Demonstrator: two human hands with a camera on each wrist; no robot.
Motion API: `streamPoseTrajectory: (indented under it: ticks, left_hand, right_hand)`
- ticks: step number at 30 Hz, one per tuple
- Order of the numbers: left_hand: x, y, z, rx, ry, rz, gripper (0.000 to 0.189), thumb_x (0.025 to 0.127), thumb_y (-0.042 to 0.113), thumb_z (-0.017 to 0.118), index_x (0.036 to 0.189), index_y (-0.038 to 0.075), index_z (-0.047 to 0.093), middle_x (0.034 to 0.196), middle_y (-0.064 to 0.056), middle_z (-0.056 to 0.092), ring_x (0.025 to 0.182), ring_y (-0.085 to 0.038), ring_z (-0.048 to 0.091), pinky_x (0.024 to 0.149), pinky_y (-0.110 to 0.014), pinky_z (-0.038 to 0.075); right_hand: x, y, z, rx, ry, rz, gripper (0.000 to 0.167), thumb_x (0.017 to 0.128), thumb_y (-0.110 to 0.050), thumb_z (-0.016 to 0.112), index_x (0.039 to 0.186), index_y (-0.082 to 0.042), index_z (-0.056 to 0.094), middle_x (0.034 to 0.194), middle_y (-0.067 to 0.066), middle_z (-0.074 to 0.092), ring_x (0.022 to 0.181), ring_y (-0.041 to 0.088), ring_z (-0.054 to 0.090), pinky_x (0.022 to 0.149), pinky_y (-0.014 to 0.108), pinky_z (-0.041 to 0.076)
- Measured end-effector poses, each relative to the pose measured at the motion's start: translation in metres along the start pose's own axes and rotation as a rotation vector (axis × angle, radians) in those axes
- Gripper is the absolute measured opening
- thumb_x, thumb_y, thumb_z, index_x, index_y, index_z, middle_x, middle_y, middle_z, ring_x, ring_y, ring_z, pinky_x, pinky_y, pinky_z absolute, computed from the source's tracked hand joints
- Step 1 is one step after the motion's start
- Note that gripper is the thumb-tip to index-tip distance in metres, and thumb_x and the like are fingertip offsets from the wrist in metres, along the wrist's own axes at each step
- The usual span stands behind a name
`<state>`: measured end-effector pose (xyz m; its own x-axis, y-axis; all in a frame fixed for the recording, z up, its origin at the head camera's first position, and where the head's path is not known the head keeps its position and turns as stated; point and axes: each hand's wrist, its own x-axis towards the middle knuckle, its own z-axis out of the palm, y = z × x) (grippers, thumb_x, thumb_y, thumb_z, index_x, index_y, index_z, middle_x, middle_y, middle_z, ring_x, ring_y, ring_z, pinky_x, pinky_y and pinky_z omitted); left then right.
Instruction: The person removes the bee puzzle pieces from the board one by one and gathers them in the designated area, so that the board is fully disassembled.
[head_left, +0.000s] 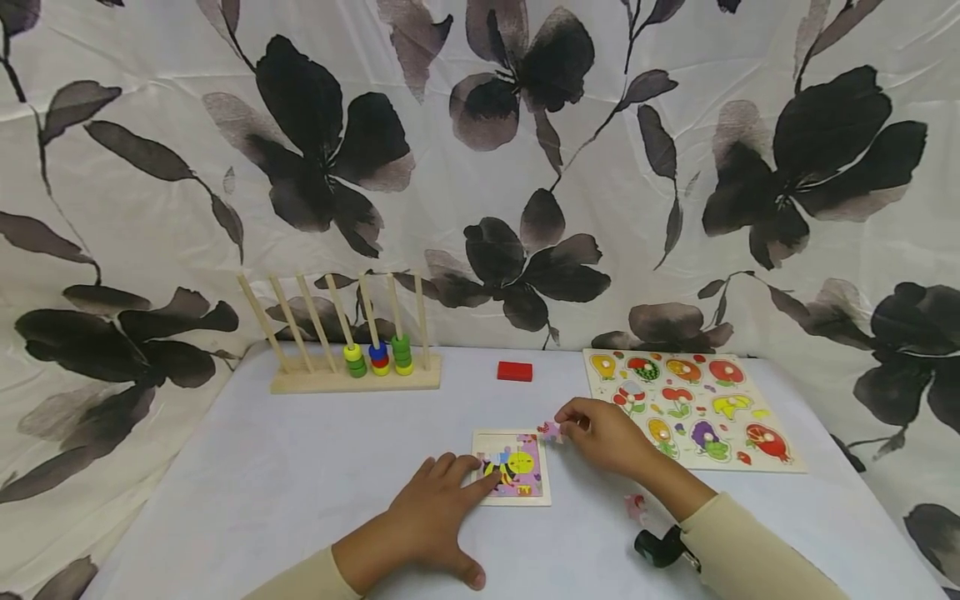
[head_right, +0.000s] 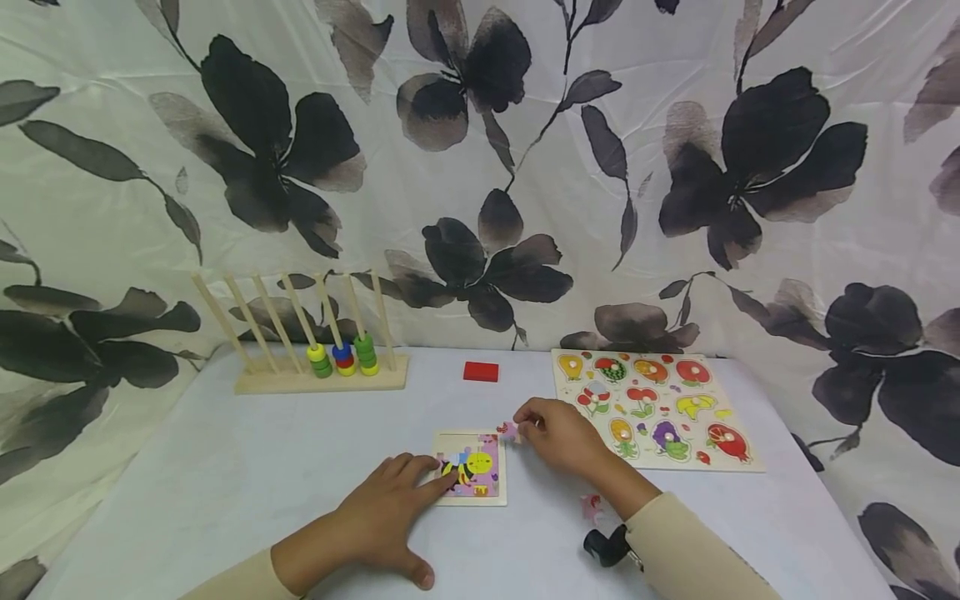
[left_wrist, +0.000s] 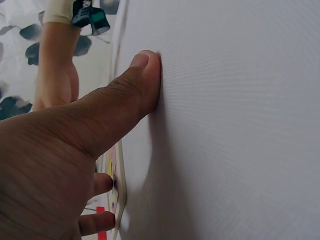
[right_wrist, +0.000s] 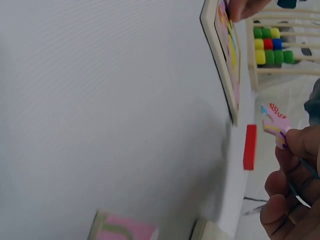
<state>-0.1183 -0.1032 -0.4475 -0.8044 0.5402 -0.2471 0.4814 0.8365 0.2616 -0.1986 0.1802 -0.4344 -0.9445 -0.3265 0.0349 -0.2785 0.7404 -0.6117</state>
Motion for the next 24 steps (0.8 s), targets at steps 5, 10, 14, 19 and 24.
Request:
streamPoseTrajectory:
  ticks: [5,10,14,19,24]
  left_hand:
    - [-0.004,-0.001,0.001,-0.015,0.008,0.004,0.115,0.055,0.08,0.082,0.155,0.037,0.044,0.155,-0.007,0.04,0.141,-0.037,0.035,0.114,-0.066,0.027]
    - [-0.006,0.0,0.003,-0.023,0.007,0.005,0.11,0.057,0.079,0.082,0.153,0.041,0.046,0.158,-0.006,0.038,0.143,-0.038,0.033,0.114,-0.067,0.025]
    - [-0.007,-0.001,0.003,-0.032,0.002,0.01,0.106,0.059,0.078,0.082,0.152,0.044,0.046,0.16,-0.006,0.035,0.144,-0.039,0.032,0.114,-0.067,0.025]
    - [-0.008,-0.001,0.003,-0.037,-0.005,0.016,0.104,0.06,0.077,0.082,0.152,0.045,0.046,0.161,-0.006,0.033,0.145,-0.041,0.03,0.114,-0.068,0.024]
    - [-0.009,-0.002,0.005,-0.022,-0.002,0.035,0.102,0.062,0.076,0.081,0.153,0.046,0.045,0.162,-0.006,0.03,0.145,-0.042,0.029,0.114,-0.068,0.024]
  right_hand:
    - [-0.012,0.01,-0.012,0.002,-0.011,0.005,0.012,0.097,-0.009,0.069,0.101,-0.02,0.073,0.084,-0.01,0.062,0.078,0.015,0.054,0.064,0.029,0.046]
    - [-0.024,0.021,-0.023,0.009,-0.006,-0.009,0.011,0.098,-0.009,0.069,0.101,-0.019,0.073,0.084,-0.009,0.062,0.076,0.015,0.053,0.061,0.028,0.046]
    - [-0.034,0.029,-0.03,0.005,-0.001,-0.022,0.009,0.098,-0.01,0.068,0.1,-0.018,0.072,0.082,-0.009,0.06,0.075,0.013,0.053,0.06,0.027,0.045]
    - [-0.047,0.039,-0.038,-0.006,-0.01,-0.006,0.01,0.098,-0.011,0.068,0.1,-0.02,0.072,0.084,-0.01,0.061,0.078,0.013,0.054,0.063,0.026,0.046]
    - [-0.059,0.049,-0.046,-0.004,-0.025,0.014,0.012,0.098,-0.009,0.067,0.1,-0.02,0.072,0.088,-0.011,0.064,0.081,0.013,0.056,0.066,0.026,0.048]
